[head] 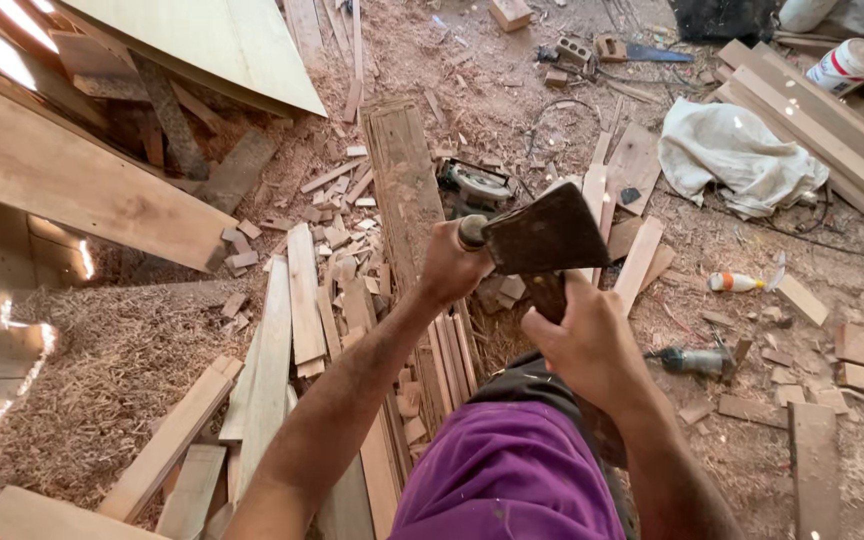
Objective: The person stands over a pile of wood scraps on the floor and uses a small hand axe to split and chop pieces of wood, repositioning each piece on a base plank between strikes and setting split pieces aside.
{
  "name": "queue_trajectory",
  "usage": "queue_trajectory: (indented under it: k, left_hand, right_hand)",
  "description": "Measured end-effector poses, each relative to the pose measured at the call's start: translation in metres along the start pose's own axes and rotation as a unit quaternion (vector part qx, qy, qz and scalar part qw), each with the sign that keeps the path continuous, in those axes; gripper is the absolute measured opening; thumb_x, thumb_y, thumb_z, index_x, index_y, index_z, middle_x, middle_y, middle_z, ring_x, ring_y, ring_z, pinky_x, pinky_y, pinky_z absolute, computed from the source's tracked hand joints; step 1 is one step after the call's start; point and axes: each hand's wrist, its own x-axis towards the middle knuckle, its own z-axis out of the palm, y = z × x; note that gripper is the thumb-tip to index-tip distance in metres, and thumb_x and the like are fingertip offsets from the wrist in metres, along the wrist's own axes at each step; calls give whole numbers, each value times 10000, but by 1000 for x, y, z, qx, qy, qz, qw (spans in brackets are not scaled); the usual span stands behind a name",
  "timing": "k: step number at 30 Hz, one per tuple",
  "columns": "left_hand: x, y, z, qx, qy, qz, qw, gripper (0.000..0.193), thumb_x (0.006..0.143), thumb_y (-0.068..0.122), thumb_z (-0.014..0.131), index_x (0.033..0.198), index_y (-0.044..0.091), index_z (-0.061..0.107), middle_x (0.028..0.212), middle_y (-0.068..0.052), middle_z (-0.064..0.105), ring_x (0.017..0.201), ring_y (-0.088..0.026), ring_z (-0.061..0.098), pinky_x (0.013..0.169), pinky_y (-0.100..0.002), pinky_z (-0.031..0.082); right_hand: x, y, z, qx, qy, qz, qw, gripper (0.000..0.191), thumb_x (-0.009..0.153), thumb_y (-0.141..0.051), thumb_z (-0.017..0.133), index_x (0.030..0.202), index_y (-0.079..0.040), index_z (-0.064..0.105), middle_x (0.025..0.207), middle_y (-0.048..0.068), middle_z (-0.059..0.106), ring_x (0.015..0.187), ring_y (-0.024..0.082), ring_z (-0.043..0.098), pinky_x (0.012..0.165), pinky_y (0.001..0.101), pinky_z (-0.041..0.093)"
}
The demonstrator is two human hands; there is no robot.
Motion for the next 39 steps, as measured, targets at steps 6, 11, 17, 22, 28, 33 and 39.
queue_trajectory:
  k: [6, 11, 17, 22, 28, 33, 39]
  left_hand:
    - [-5, 12, 9, 9, -17, -3, 1000, 118, 950, 159, 709, 929, 45, 729, 783, -82, 759, 576, -132, 724, 514, -279, 636]
    - [-11, 13, 9, 8, -20, 23, 1000, 130, 958, 163, 707, 920, 42, 733, 772, -94, 763, 576, -132, 731, 505, -272, 639]
    - [-23, 18, 3, 12, -13, 45, 999, 95, 936, 135, 724, 894, 49, 723, 780, -77, 765, 616, -133, 747, 558, -282, 646]
    - [-34, 35, 0, -87, -21, 33, 995, 56, 927, 109, 712, 982, 99, 717, 919, -55, 749, 779, -147, 753, 691, -290, 665]
    - [-44, 37, -8, 43, 22, 189, 981, 158, 939, 63, 702, 1094, 62, 730, 1056, -94, 753, 960, -241, 740, 854, -348, 599]
    - [-47, 11, -7, -65, -48, -21, 996, 101, 918, 109, 730, 1018, 106, 741, 891, -73, 809, 777, -182, 806, 696, -311, 680]
    - [-60, 2, 0, 8, 25, 138, 990, 284, 849, 34, 746, 1127, 39, 688, 1054, -120, 717, 960, -198, 698, 793, -330, 577]
  right_hand:
    - [-14, -9, -9, -9, 18, 5, 1000, 268, 847, -176, 683, 1029, 16, 637, 622, 95, 675, 471, 168, 645, 454, 345, 563]
    - [-17, -19, -13, -11, 15, 6, 1000, 279, 836, -180, 656, 1053, -7, 625, 617, 104, 669, 456, 179, 646, 450, 360, 576]
    - [-20, -33, -13, -61, 52, -86, 993, 277, 838, -174, 676, 1035, 17, 637, 658, 132, 683, 511, 195, 649, 484, 366, 555]
    - [6, -40, 22, -123, -86, -37, 988, 335, 965, -201, 552, 1234, -2, 549, 785, 162, 713, 490, 254, 666, 462, 400, 615]
    - [-8, -26, 14, -146, -78, -27, 986, 409, 919, -154, 596, 1307, -43, 529, 808, 181, 747, 524, 239, 692, 543, 390, 634]
    - [-22, -32, 8, -67, -8, -111, 992, 278, 909, -177, 632, 1114, 11, 646, 815, 147, 748, 530, 246, 704, 531, 371, 647]
    - [6, -27, 29, -142, -64, -135, 979, 408, 970, -189, 598, 1305, 34, 531, 794, 204, 719, 571, 250, 711, 562, 378, 635]
